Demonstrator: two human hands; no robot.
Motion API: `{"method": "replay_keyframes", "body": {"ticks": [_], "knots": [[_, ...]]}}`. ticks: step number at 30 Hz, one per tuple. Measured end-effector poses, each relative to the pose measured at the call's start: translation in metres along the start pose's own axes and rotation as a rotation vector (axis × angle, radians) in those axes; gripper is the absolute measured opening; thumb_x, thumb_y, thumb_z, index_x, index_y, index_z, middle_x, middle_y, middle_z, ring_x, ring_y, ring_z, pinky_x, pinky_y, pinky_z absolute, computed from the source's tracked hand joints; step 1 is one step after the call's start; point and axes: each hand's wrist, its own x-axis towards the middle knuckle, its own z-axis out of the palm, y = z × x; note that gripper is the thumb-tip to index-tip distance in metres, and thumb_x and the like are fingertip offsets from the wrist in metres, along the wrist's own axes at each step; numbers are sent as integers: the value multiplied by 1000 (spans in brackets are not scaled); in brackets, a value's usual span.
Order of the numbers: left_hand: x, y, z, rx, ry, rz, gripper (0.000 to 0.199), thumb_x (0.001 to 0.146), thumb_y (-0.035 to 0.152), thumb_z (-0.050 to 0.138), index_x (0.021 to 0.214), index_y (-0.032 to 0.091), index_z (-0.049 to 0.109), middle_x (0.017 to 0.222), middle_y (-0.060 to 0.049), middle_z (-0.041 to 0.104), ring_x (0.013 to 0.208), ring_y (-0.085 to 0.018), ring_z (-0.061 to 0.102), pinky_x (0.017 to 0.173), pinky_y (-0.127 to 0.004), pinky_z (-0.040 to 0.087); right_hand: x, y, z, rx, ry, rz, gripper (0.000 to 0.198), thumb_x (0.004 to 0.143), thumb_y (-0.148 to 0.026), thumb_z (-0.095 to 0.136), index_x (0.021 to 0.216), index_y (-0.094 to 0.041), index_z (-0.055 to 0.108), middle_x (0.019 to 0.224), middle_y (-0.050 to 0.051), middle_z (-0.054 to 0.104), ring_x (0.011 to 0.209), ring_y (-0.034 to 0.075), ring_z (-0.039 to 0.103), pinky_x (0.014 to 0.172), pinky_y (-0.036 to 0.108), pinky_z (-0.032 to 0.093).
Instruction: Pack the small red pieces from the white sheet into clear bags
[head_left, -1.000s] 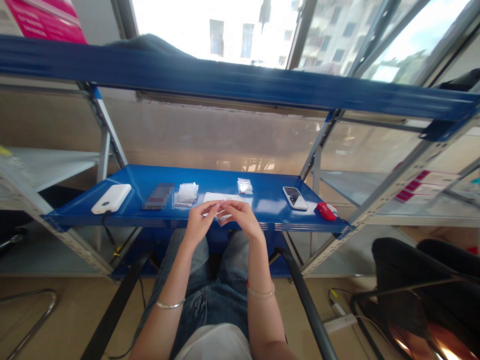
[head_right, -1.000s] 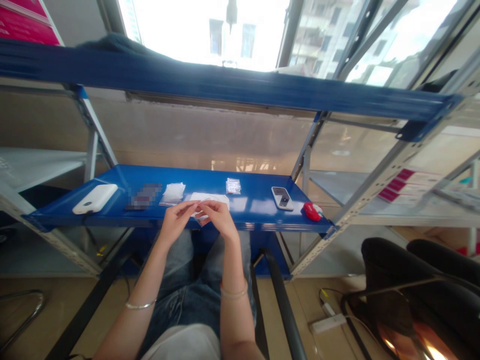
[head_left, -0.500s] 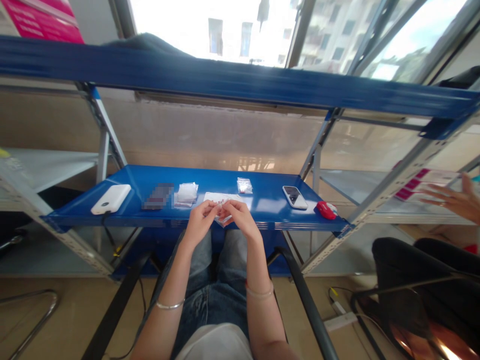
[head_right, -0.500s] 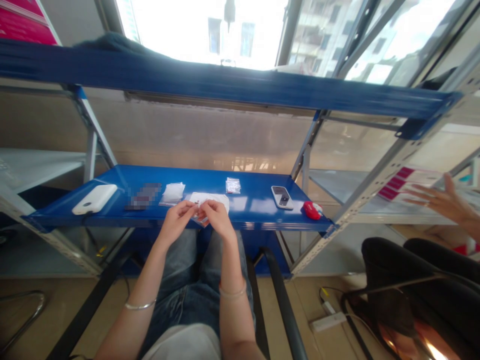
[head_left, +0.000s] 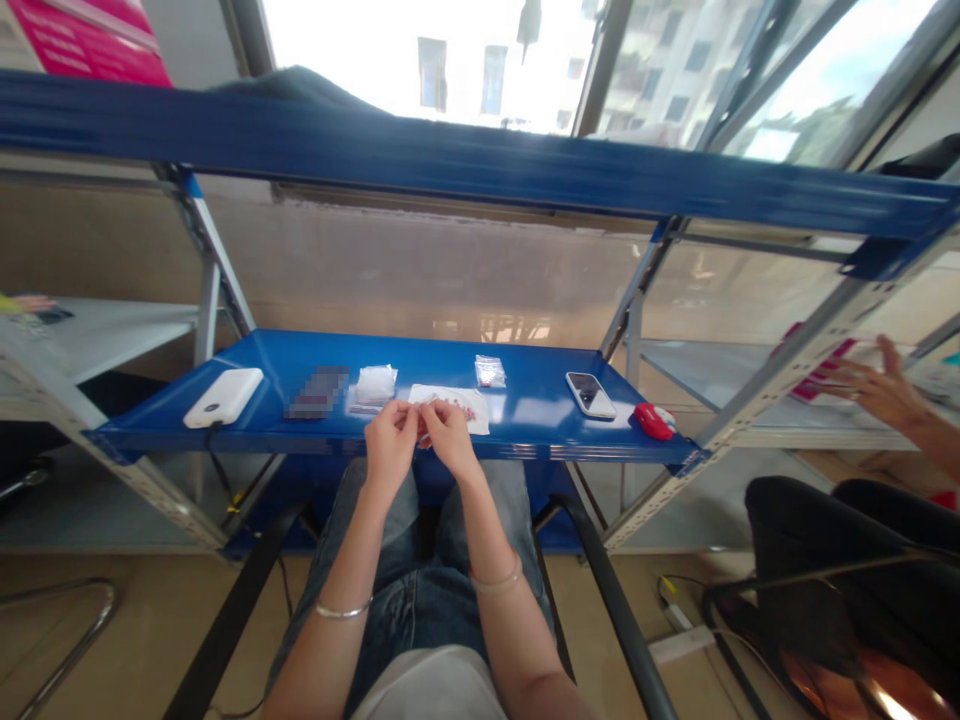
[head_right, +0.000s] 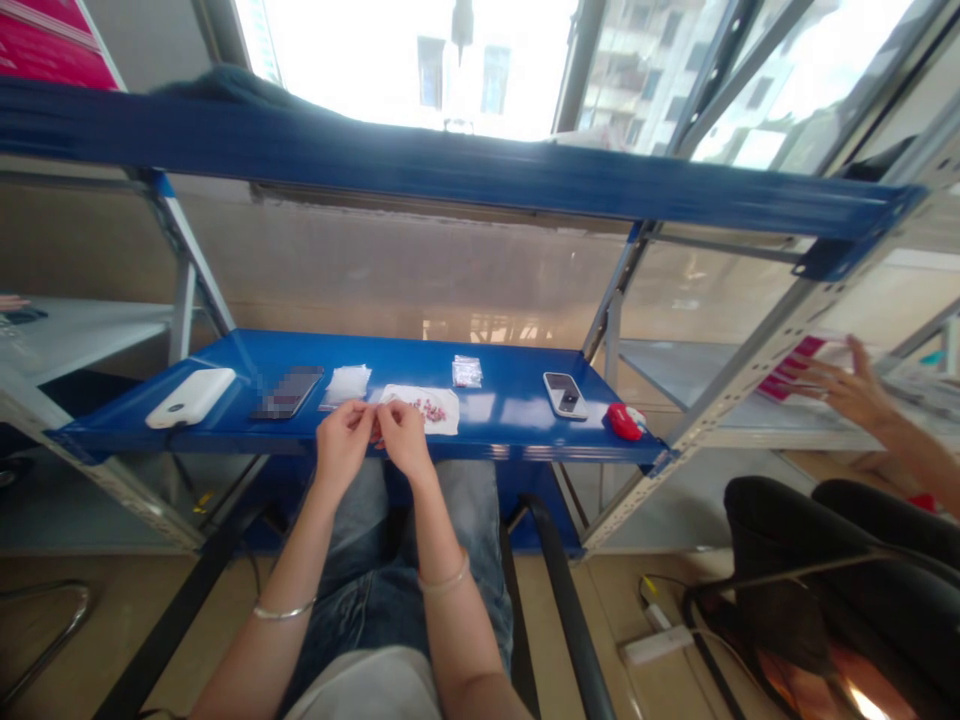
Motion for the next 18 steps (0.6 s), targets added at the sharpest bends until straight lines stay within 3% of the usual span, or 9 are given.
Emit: {"method": "replay_keyframes", "body": {"ticks": [9, 13, 18], "knots": [[-5, 10, 5, 117, 75, -12, 15, 80, 30, 55, 75, 18, 62, 72, -5, 73, 69, -19, 69, 62, -24, 49, -2, 1, -4, -166, 38, -172, 27, 82, -34, 47, 59, -20, 42, 50, -5, 47, 47, 10, 47, 45, 21, 37], [-5, 8, 6, 139, 76, -4, 15, 80, 30, 55, 74, 18, 62, 72, -6, 73, 69, -20, 69, 63, -25, 49, -3, -1, -8, -182, 24, -170, 26, 80, -30, 47, 57, -20, 40, 47, -5, 47, 46, 10, 47, 45, 21, 36], [3, -2, -2, 170, 168, -25, 16, 78, 31, 56, 72, 17, 61, 68, -7, 72, 68, -22, 69, 64, -28, 50, -6, 0, 3, -106, -28, -112, 22, 76, -28, 49, 58, -19, 43, 53, -3, 52, 52, 12, 54, 49, 22, 43]]}}
